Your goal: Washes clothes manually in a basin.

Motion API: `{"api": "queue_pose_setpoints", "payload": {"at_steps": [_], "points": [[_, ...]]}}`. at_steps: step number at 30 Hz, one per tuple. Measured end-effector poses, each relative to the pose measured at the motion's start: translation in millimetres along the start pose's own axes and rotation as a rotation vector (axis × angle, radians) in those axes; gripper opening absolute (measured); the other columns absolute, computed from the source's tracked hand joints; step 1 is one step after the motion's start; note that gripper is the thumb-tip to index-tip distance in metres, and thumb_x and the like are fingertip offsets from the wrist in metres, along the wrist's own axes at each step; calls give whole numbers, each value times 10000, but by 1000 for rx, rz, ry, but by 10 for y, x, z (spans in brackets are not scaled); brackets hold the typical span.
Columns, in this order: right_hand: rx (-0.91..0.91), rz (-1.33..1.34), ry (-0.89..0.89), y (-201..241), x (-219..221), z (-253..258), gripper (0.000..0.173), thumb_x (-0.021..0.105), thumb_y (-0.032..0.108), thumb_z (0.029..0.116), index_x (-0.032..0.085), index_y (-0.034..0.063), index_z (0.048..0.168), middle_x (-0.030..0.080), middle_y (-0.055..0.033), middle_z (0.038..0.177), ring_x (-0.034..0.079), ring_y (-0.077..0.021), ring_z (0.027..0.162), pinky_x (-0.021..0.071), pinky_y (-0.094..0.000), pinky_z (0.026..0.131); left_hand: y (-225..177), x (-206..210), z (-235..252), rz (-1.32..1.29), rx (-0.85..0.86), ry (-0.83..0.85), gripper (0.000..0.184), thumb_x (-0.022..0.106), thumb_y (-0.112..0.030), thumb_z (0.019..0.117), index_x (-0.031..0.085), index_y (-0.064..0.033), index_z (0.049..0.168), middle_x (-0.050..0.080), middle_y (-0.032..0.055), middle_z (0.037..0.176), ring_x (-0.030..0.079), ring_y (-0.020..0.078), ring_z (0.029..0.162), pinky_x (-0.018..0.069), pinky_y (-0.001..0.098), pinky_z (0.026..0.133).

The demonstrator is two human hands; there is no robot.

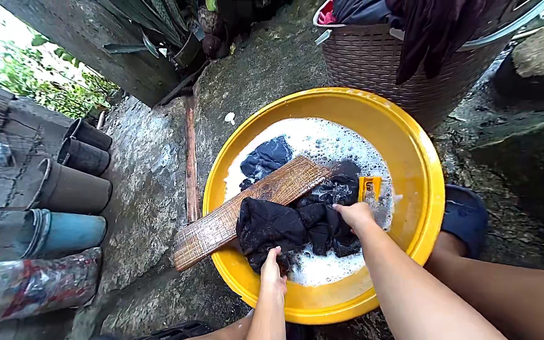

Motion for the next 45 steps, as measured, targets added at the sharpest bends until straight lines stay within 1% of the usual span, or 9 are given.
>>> {"api": "queue_pose_setpoints", "payload": {"at_steps": [6, 9, 13, 17, 20, 24, 29, 33, 45], "points": [[-75, 462, -16, 86, 60, -2, 363, 681, 172, 1006, 635, -88, 1255, 585, -316, 1324, 554, -425, 1240, 422, -627, 1031, -1111, -157, -786, -422, 404, 208, 254, 335, -202, 1040, 544, -58, 1055, 667, 123, 916, 689, 245, 826, 593, 453, 711], [-186, 810, -108, 365, -317, -97, 344, 643, 207, 1026, 608, -51, 1251, 622, -224, 1220, 598, -298, 1100, 481, -529, 962, -1552, -440, -1224, -614, 578, 442, 261, 449, -269, 956, 629, -81, 947, 722, 114, 869, 733, 251, 820, 623, 485, 710], [-327, 1301, -106, 722, -902, -324, 227, 622, 216, 1019, 601, 65, 1187, 664, -72, 1033, 667, -160, 925, 581, -399, 819, -2045, -954, -1868, -727, 818, 562, 411, 733, -477, 825, 742, -95, 978, 756, 107, 930, 750, 258, 890, 626, 514, 759], [-573, 1681, 159, 1012, -1160, -566, 160, 426, 225, 1100, 563, 149, 1129, 681, -8, 952, 696, -124, 916, 602, -365, 847, -2119, -1327, -1645, -769, 1051, 302, 739, 458, -786, 903, 610, -125, 1197, 730, 26, 1035, 713, 174, 1009, 610, 442, 849], [-533, 1722, 190, 924, -903, -480, 202, 402, 278, 1086, 577, 182, 1110, 684, 21, 965, 687, -105, 941, 592, -367, 852, -1302, -834, -774, -776, 628, 126, 637, 218, -655, 1031, 585, -135, 1027, 694, 41, 827, 700, 173, 776, 603, 400, 637], [-11, 1529, 139, 332, -139, -227, 394, 525, 398, 1039, 517, 160, 1352, 628, -66, 1250, 628, -218, 1149, 544, -502, 934, -760, 173, -453, -511, 218, 332, 989, 78, -910, 857, 410, -261, 1526, 590, 71, 1433, 563, 274, 1314, 486, 624, 1016], [257, 1240, 69, -64, 175, -105, 645, 653, 424, 994, 421, 99, 1499, 518, -183, 1466, 532, -338, 1336, 483, -602, 1033, -1283, 195, -712, -550, 281, 520, 548, 325, -537, 1045, 627, -89, 1141, 728, 144, 985, 730, 285, 904, 613, 531, 747], [216, 1286, 240, 109, 277, -60, 552, 540, 506, 1032, 462, 121, 1420, 621, -124, 1260, 641, -251, 1109, 561, -472, 895, -1805, -282, -1348, -544, 589, 587, 269, 475, -240, 955, 678, -63, 959, 753, 130, 868, 759, 240, 797, 643, 452, 677], [154, 1653, 120, 114, 274, -72, 393, 529, 295, 1059, 452, 107, 1396, 582, -110, 1274, 615, -232, 1135, 544, -456, 930, -2535, -826, -2987, -92, 1364, 747, 233, 579, -80, 940, 800, -148, 970, 783, -60, 934, 720, -4, 921, 568, 175, 875]]}}
Point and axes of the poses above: each hand's wrist, its own z-axis towards the middle knuckle, its own x-axis out of the palm, y = z × x, the point moved 7 cm from there along z, towards the middle knuckle
